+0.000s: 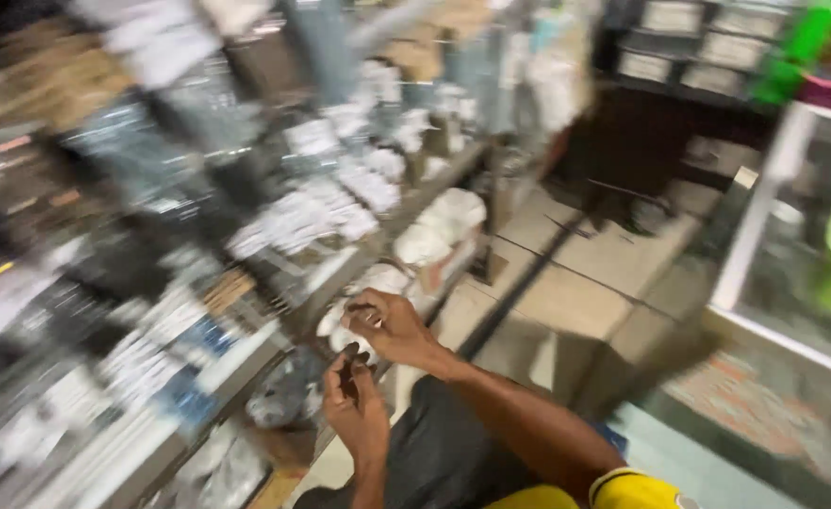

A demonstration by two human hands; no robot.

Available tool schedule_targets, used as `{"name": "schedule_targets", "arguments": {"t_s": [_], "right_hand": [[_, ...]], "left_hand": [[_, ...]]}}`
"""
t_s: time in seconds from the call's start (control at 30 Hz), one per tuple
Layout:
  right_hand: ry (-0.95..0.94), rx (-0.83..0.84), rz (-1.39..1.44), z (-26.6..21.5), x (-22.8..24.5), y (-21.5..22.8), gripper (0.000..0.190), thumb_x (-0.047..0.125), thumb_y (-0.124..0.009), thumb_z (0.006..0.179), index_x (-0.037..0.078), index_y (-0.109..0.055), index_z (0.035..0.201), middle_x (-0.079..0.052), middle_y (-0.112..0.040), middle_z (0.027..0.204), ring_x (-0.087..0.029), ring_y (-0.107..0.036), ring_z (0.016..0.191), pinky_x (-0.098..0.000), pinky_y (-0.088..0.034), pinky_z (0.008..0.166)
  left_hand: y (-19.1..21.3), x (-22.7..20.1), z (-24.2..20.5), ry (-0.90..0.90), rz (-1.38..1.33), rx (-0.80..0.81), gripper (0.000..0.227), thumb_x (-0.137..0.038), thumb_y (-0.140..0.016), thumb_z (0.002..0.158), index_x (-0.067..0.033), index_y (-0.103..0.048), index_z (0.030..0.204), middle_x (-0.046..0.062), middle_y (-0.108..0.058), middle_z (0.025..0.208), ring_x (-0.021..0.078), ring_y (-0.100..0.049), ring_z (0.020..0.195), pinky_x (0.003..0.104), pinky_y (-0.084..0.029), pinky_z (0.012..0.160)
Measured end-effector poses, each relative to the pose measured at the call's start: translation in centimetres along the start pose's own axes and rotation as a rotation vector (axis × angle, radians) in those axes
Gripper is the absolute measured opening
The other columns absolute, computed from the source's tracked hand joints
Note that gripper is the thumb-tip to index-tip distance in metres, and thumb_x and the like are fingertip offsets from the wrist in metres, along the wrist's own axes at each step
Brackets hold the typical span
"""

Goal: The person is taking small plastic bags containing hardware supplies from a storage bin and hanging them individually onto hooks on a display rack.

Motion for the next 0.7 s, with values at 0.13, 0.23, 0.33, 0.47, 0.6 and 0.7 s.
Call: {"name": "schedule_targets", "arguments": {"t_s": [0.13, 0.23, 0.33, 0.47, 0.6, 0.7], "right_hand": [[-0.007, -0.102, -0.015, -5.5, 1.4, 8.0, 0.027, 0.033, -0.064, 0.098, 0.008, -0.069, 0.106, -0.008, -0.074, 0.101, -0.021, -0.071, 0.095, -0.0382, -0.058, 0.081], [0.252, -0.126, -0.215, -10.7, 4.3, 14.3, 0.022, 0.026, -0.062, 0.102, 0.007, -0.069, 0.11, -0.007, -0.075, 0.097, -0.018, -0.071, 0.085, -0.0319, -0.057, 0.074], [0.063, -0.217, -0.52, -15.6, 9.4, 20.4, 0.018, 0.019, -0.06, 0.098, 0.009, -0.068, 0.111, -0.01, -0.075, 0.101, -0.021, -0.075, 0.088, -0.0317, -0.065, 0.076], [0.028, -0.537, -0.806, -21.5, 14.7, 30.3, 0.024, -0.013, -0.06, 0.093, 0.004, -0.067, 0.109, -0.014, -0.072, 0.112, -0.025, -0.072, 0.098, -0.031, -0.064, 0.083], [0.029, -0.798, -1.464, -27.8, 14.4, 44.4, 0.011, -0.008, -0.074, 0.114, -0.001, -0.081, 0.117, -0.017, -0.079, 0.107, -0.023, -0.072, 0.082, -0.0388, -0.06, 0.074], [-0.522, -0.651, -1.789, -31.0, 11.1, 53.8, 0.031, 0.015, -0.079, 0.102, 0.02, -0.08, 0.133, -0.004, -0.081, 0.107, -0.015, -0.074, 0.072, -0.0301, -0.064, 0.058]], "left_hand": [[-4.2, -0.1, -1.4, -0.136, -0.038, 0.18, 0.03, -0.019, -0.061, 0.099, -0.0018, -0.067, 0.122, 0.017, -0.077, 0.112, 0.0244, -0.074, 0.103, 0.035, -0.063, 0.087], [-7.3, -4.1, -4.0, -0.286, 0.044, 0.459, 0.033, -0.019, -0.057, 0.102, 0.0009, -0.064, 0.127, 0.017, -0.075, 0.115, 0.0271, -0.076, 0.103, 0.038, -0.065, 0.089], [-10.1, -7.1, -6.1, -0.245, -0.021, 0.676, 0.032, -0.023, -0.06, 0.099, -0.0005, -0.068, 0.12, 0.012, -0.078, 0.109, 0.0216, -0.077, 0.1, 0.034, -0.065, 0.088], [-13.3, -10.0, -8.3, -0.566, 0.061, 1.006, 0.027, -0.024, -0.058, 0.1, -0.0082, -0.068, 0.12, 0.008, -0.078, 0.112, 0.0196, -0.079, 0.1, 0.031, -0.067, 0.082], [-15.9, -12.7, -10.7, -0.735, -0.058, 1.225, 0.025, -0.015, -0.058, 0.101, -0.0024, -0.064, 0.122, 0.016, -0.075, 0.118, 0.0239, -0.076, 0.103, 0.031, -0.066, 0.088], [-17.2, -13.3, -11.9, -0.806, -0.076, 1.292, 0.024, -0.013, -0.061, 0.1, -0.0006, -0.064, 0.121, 0.017, -0.075, 0.114, 0.0237, -0.076, 0.096, 0.032, -0.067, 0.085]]}}
Point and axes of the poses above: each hand's wrist, its own z-axis towards the middle knuckle, its own y-axis out of the back of the hand, x = y × z, the point moved 2 cm from there along z, towards the middle knuckle
